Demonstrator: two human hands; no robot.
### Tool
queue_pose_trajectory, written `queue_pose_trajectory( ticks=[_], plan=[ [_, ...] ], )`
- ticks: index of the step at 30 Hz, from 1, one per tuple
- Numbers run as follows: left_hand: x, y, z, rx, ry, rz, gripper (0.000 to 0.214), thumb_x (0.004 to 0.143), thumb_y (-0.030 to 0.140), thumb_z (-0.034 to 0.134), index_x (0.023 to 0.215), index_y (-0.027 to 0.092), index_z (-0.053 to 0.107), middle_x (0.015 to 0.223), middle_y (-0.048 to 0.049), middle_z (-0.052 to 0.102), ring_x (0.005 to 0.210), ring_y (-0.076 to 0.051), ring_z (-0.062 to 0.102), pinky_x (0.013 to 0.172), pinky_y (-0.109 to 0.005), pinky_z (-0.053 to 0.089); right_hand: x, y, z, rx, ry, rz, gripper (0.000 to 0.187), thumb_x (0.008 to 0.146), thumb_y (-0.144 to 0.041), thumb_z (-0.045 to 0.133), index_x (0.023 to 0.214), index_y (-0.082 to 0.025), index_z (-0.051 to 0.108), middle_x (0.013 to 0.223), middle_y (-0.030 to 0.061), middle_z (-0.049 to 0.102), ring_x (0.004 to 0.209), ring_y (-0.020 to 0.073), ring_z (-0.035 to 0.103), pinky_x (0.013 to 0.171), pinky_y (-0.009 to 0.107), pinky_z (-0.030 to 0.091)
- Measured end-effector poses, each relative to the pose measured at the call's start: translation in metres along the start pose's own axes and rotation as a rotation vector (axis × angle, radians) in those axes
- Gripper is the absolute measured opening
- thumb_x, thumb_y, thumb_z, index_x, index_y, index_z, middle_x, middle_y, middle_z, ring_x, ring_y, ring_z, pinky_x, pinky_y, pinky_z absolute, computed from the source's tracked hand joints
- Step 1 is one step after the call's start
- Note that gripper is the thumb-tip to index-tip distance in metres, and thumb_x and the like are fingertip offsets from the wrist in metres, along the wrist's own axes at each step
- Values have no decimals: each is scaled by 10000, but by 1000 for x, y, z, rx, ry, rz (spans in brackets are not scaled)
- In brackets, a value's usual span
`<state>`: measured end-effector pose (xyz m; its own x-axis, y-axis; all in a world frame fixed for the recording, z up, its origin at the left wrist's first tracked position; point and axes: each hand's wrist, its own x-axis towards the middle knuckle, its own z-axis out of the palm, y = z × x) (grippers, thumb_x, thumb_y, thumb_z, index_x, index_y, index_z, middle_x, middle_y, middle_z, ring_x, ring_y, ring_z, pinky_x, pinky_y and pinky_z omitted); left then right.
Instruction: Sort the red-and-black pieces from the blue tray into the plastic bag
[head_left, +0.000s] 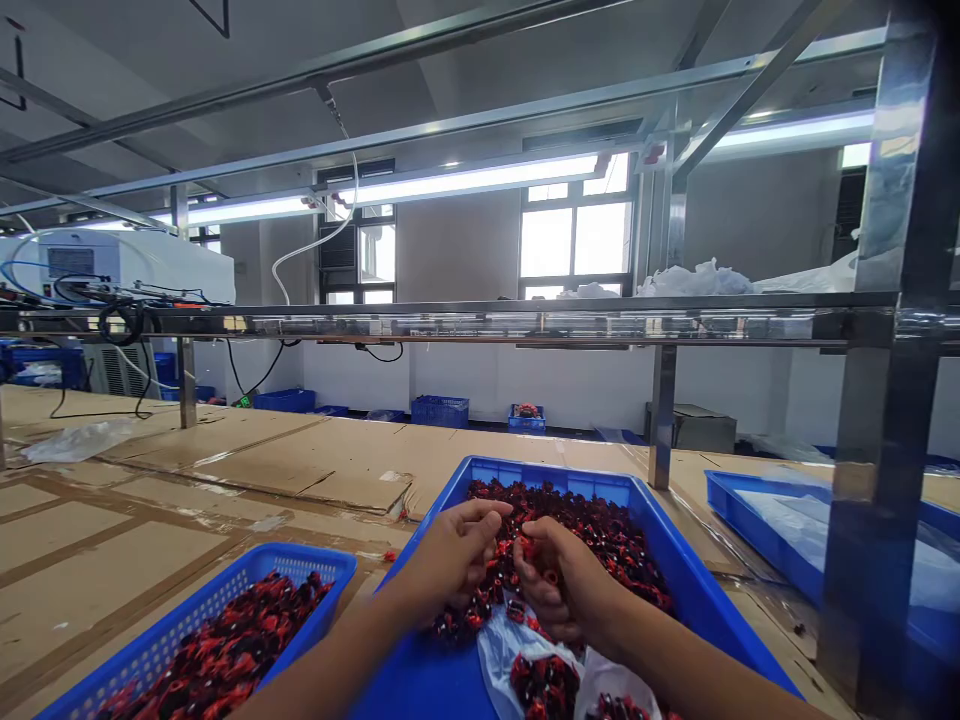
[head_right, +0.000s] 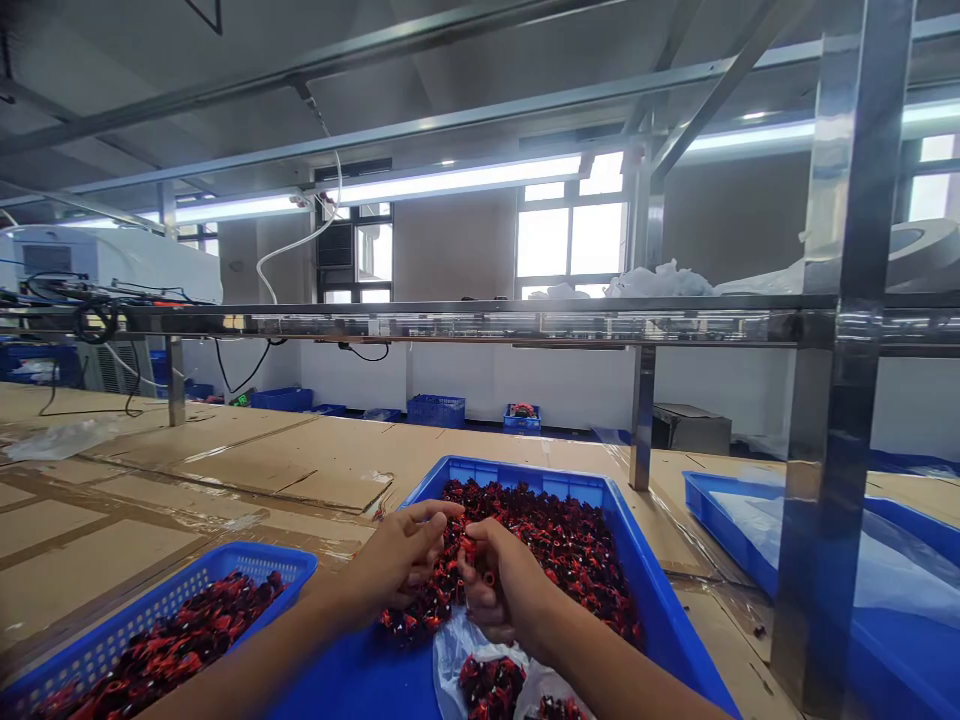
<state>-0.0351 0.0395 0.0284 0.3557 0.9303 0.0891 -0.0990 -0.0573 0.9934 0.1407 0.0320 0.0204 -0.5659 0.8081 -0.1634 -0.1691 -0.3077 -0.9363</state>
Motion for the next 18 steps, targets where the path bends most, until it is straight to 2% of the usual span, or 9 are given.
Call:
queue_pose_trajectory(
  ticks=[2, 5, 9, 11, 14, 16, 18],
  plan=[
    [-4, -3, 6, 103, -112, 22, 504, 808, 531, 663, 1191, 215, 581, 599, 73, 449, 385, -33, 296, 338, -140, 182, -4, -5, -4, 13, -59, 71, 421, 873, -524, 328, 603, -215, 422, 398, -86, 293, 316, 69, 143, 287, 183, 101],
    [-7, -8, 15, 121, -193, 68, 474, 824, 506, 648, 1171, 187, 602, 595, 63, 467, 373, -36, 280, 354, -170, 186, -5, -6, -6, 11, -69, 97, 461, 897, -564, 365, 596, -214, 380, 412, -84, 308, 325, 66, 172, 288, 173, 119],
    [-7, -10, 18, 229, -129, 178, 350, 852, 452, 616, 1042, 165, 677, 602, 33, 508, 428, -66, 336, 413, -194, 228, 0, 0, -4, -93, -62, 24, 485, 874, -641, 420, 641, -217, 413, 435, -82, 359, 327, 69, 246, 286, 168, 161],
    [-7, -8, 17, 354, -47, 284, 281, 846, 412, 628, 956, 169, 715, 627, 12, 552, 510, -94, 406, 483, -199, 285, 2, 2, -3, -247, 52, -76, 498, 863, -682, 409, 703, -214, 471, 454, -75, 407, 321, 71, 287, 287, 170, 173],
    [-8, -5, 17, 502, 76, 380, 243, 816, 393, 666, 943, 201, 745, 610, 15, 557, 564, -122, 432, 535, -205, 302, 1, -1, -2, -437, 223, -319, 485, 889, -654, 390, 840, -198, 547, 502, -72, 441, 343, 70, 308, 314, 176, 189],
    [-9, -3, 17, 535, 131, 403, 252, 812, 394, 671, 978, 221, 749, 613, 14, 563, 565, -131, 431, 541, -210, 301, -4, -4, -2, -499, 253, -498, 370, 922, -535, 420, 929, -199, 574, 543, -71, 436, 405, 81, 349, 372, 187, 249],
    [-10, -3, 19, 544, 154, 415, 247, 821, 363, 658, 1013, 233, 744, 639, 7, 588, 580, -141, 452, 559, -216, 315, -11, -8, -2, -659, 257, -657, 227, 908, -375, 493, 1018, -207, 598, 583, -62, 455, 503, 102, 421, 473, 206, 321]
  ],
)
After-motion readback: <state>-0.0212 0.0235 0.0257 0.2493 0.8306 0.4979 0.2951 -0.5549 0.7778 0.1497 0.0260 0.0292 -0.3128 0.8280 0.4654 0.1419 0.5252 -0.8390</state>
